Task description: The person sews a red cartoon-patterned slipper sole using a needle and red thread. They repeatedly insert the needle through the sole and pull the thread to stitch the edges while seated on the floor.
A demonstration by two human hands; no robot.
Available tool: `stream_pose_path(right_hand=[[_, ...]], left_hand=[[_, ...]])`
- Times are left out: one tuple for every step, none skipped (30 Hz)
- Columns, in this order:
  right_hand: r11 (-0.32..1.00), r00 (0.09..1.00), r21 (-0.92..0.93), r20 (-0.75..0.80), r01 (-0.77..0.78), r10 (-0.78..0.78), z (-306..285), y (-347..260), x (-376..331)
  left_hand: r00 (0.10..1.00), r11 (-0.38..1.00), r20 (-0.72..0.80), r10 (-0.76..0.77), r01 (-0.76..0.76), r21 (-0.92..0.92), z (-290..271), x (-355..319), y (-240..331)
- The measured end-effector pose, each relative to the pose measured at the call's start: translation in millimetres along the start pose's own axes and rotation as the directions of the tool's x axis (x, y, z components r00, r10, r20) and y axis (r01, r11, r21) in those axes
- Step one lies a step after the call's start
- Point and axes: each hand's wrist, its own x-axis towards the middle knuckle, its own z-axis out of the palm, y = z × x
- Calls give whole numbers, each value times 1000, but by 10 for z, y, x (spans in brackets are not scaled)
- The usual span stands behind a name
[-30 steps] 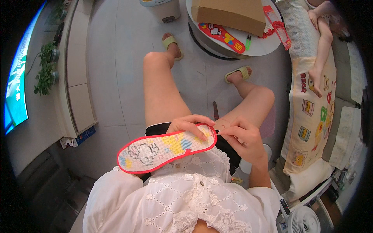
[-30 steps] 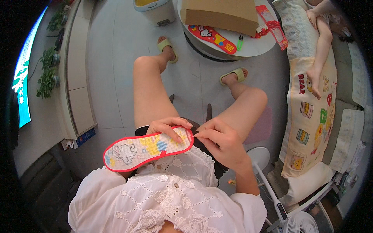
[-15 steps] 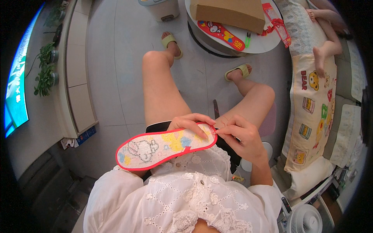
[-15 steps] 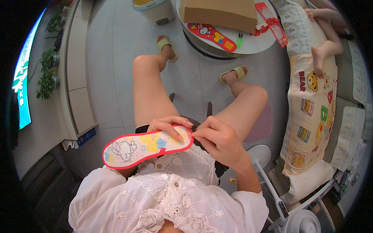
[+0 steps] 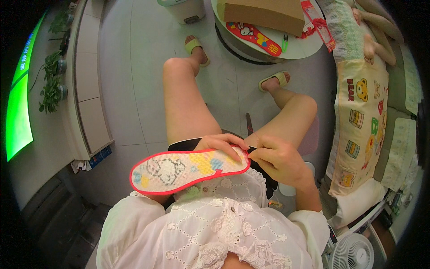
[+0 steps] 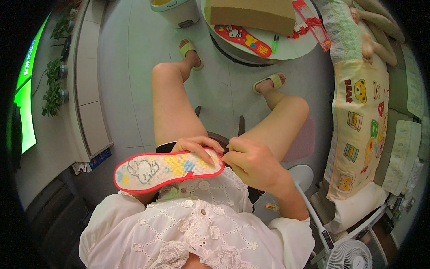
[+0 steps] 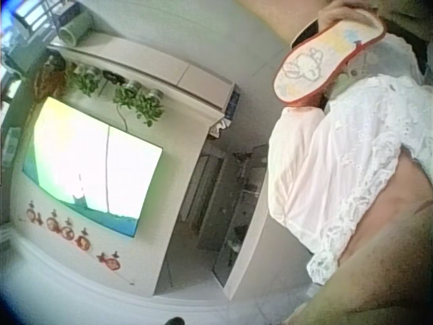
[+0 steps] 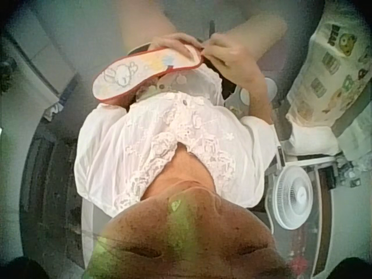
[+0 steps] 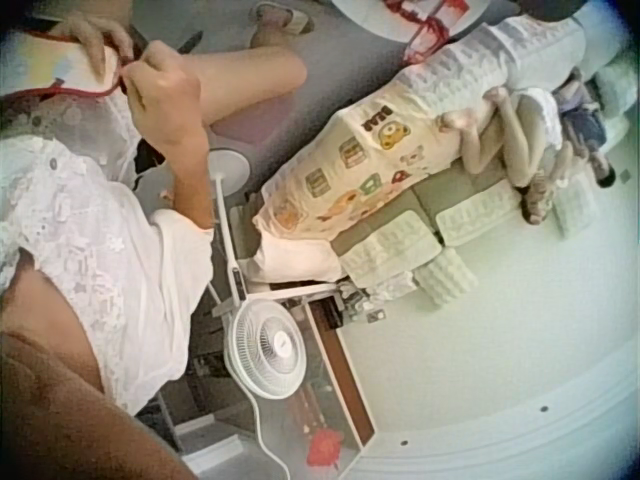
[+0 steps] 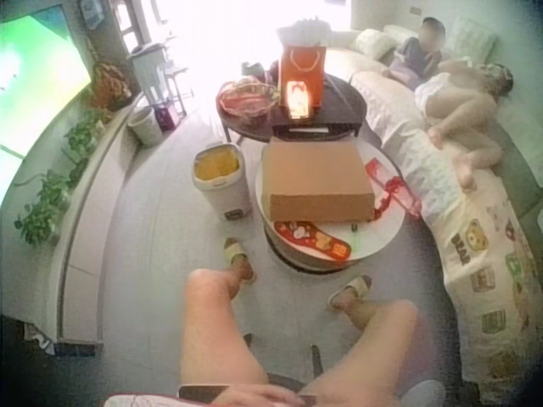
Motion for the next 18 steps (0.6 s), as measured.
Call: stream_pose_path(right_hand=[[1000, 999, -11, 38, 10, -10, -20, 20, 5], [998, 997, 64, 80, 14, -19, -42, 57, 16], [990, 993, 139, 119, 12, -29, -67, 117, 23], [977, 987, 213, 157, 7, -41, -82, 181, 29], [945, 983, 328, 178, -7, -54, -75, 263, 33], [899, 977, 437, 199, -23, -71, -41, 369, 37], [842, 971, 538, 221, -44, -91, 6, 457, 29], [760, 972, 639, 231, -118, -44, 82, 529, -15], [705, 983, 700, 181, -114, -20, 157, 565, -35], [643, 991, 759, 134, -103, 2, 260, 609, -60], [577, 996, 812, 88, -89, 29, 361, 643, -87], [505, 990, 854, 76, -126, 118, 480, 665, -123], [428, 976, 891, 68, -153, 207, 590, 676, -162], [347, 953, 922, 65, -171, 296, 649, 678, -191], [306, 947, 936, 75, -176, 313, 657, 677, -201], [265, 940, 948, 85, -179, 331, 660, 678, -208], [222, 933, 958, 96, -181, 347, 658, 680, -205], [269, 930, 946, 75, -181, 360, 653, 667, -202]], left_hand=[[1000, 1000, 5, 4, -4, -27, 8, 16, -9], [1000, 998, 8, 9, -8, -54, 20, 28, -15], [997, 997, -38, -74, 74, 4, 54, 39, -1], [984, 986, -90, -152, 158, 58, 122, 43, 39], [963, 964, -146, -226, 242, 108, 206, 45, 84], [844, 886, -275, -461, 416, -208, 322, 47, 129], [804, 854, -309, -508, 422, -306, 393, 92, 176], [761, 815, -335, -556, 418, -402, 455, 143, 216], [715, 769, -353, -603, 405, -494, 482, 181, 250], [699, 752, -349, -624, 415, -512, 488, 180, 251], [691, 753, -364, -625, 412, -513, 480, 181, 256], [681, 753, -377, -627, 407, -517, 466, 180, 259], [673, 753, -389, -630, 405, -519, 452, 189, 265], [660, 763, -416, -626, 406, -504, 432, 193, 256], [649, 773, -442, -619, 405, -488, 404, 193, 240], [637, 782, -468, -613, 405, -473, 391, 192, 232], [636, 788, -478, -606, 396, -472, 391, 192, 233], [636, 791, -485, -601, 389, -472, 395, 195, 235]])
